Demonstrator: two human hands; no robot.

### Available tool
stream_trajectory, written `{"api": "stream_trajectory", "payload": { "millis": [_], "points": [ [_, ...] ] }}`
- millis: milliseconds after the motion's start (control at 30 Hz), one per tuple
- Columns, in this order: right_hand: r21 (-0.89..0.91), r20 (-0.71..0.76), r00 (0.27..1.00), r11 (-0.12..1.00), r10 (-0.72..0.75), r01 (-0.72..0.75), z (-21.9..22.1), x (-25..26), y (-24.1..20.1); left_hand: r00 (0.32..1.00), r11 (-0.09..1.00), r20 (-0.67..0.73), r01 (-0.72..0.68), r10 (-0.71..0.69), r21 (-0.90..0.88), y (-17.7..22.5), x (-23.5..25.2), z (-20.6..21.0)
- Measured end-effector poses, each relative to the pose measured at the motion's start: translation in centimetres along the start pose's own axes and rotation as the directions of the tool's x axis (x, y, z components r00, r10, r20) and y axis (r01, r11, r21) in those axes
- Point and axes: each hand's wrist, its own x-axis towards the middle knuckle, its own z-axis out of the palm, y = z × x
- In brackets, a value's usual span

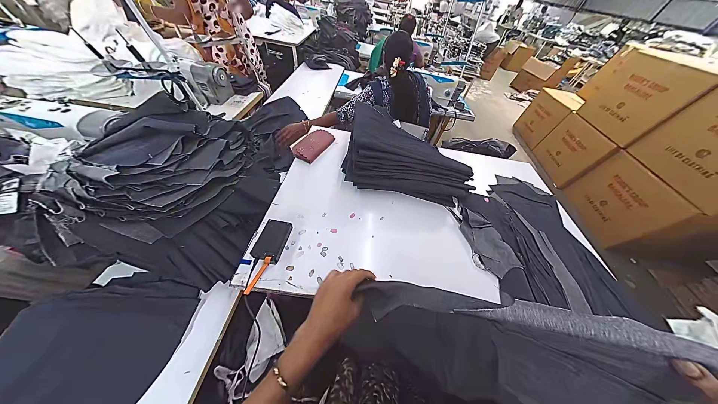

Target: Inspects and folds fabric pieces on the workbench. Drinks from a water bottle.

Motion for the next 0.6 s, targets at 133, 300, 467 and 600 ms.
{"api": "stream_trajectory", "payload": {
  "millis": [133, 300, 467, 600],
  "points": [
    [-0.024, 0.044, 0.979, 0.980, 0.199, -0.199, 1.2, 0.6, 1.6, 0.973, 0.996, -0.231, -0.011, -0.009, -0.089, -2.5, -0.1, -4.4],
    [-0.244, 0.090, 0.912, 0.896, 0.401, -0.370, 9.3, 6.2, 6.3, 0.967, 0.964, -0.015, 0.254, -0.256, -0.071, -6.7, 3.2, -9.4],
    [-0.166, 0.159, 0.898, 0.907, 0.411, -0.386, 21.0, 14.0, 15.4, 0.862, 0.865, -0.192, 0.493, -0.470, 0.095, -12.3, 12.3, -6.6],
    [-0.192, 0.294, 0.925, 0.963, 0.239, -0.188, 27.0, 13.4, 17.6, 0.971, 0.952, 0.068, 0.209, -0.229, 0.223, -12.2, 11.9, 0.8]
  ]
}}
